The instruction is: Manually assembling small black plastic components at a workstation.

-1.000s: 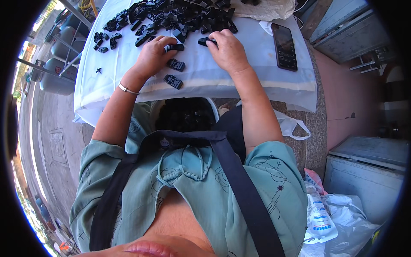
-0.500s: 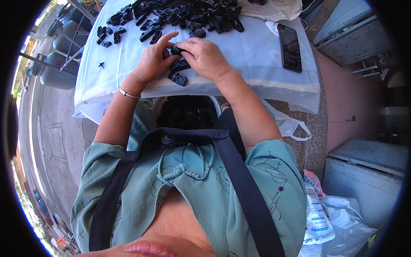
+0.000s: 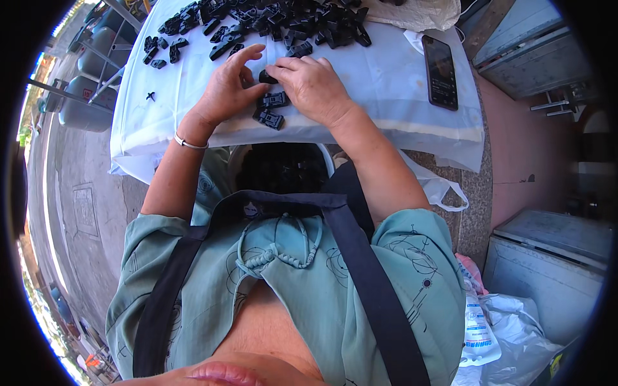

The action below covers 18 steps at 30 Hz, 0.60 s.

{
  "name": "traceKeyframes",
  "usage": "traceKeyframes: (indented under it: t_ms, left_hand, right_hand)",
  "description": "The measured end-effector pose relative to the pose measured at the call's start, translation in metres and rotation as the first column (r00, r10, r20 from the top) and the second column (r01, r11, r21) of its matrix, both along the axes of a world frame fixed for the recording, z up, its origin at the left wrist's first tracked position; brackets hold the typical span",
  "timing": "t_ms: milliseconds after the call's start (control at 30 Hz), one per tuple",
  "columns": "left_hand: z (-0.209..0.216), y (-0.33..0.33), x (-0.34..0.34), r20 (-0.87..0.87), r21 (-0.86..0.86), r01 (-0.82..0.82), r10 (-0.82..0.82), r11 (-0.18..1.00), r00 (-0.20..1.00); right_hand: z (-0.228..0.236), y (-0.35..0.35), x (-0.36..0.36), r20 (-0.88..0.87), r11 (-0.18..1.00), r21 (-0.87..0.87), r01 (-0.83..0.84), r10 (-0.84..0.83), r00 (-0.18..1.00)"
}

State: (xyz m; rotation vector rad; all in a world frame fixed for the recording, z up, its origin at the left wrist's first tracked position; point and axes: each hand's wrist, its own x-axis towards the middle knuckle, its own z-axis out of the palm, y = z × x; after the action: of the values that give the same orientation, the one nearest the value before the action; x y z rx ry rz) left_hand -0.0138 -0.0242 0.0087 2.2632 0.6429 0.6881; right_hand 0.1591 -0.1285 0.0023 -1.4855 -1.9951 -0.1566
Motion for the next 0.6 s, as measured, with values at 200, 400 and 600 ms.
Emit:
traceKeyframes:
  t_ms: [200, 400, 600]
  left_hand:
    - [0.005, 0.014, -0.015, -0.041, 0.343, -0.353, 0.390, 0.870, 0.920]
    - [0.004, 0.026, -0.001, -0.236, 0.269, -0.326, 0.391, 0.906, 0.890]
    - [0.021, 0.015, 0.000, -0.288, 0.422, -0.272, 0.413, 0.865, 0.864]
  right_hand:
    - [-0.005, -0.011, -0.010, 0.118, 0.992, 0.016, 0.123, -0.124, 0.985]
    - [-0.011, -0.006, -0.008, 0.104, 0.988, 0.008, 0.154, -0.154, 0.983]
    - [0.001, 0.014, 0.021, -0.164, 0.948, 0.212, 0.237, -0.204, 0.965]
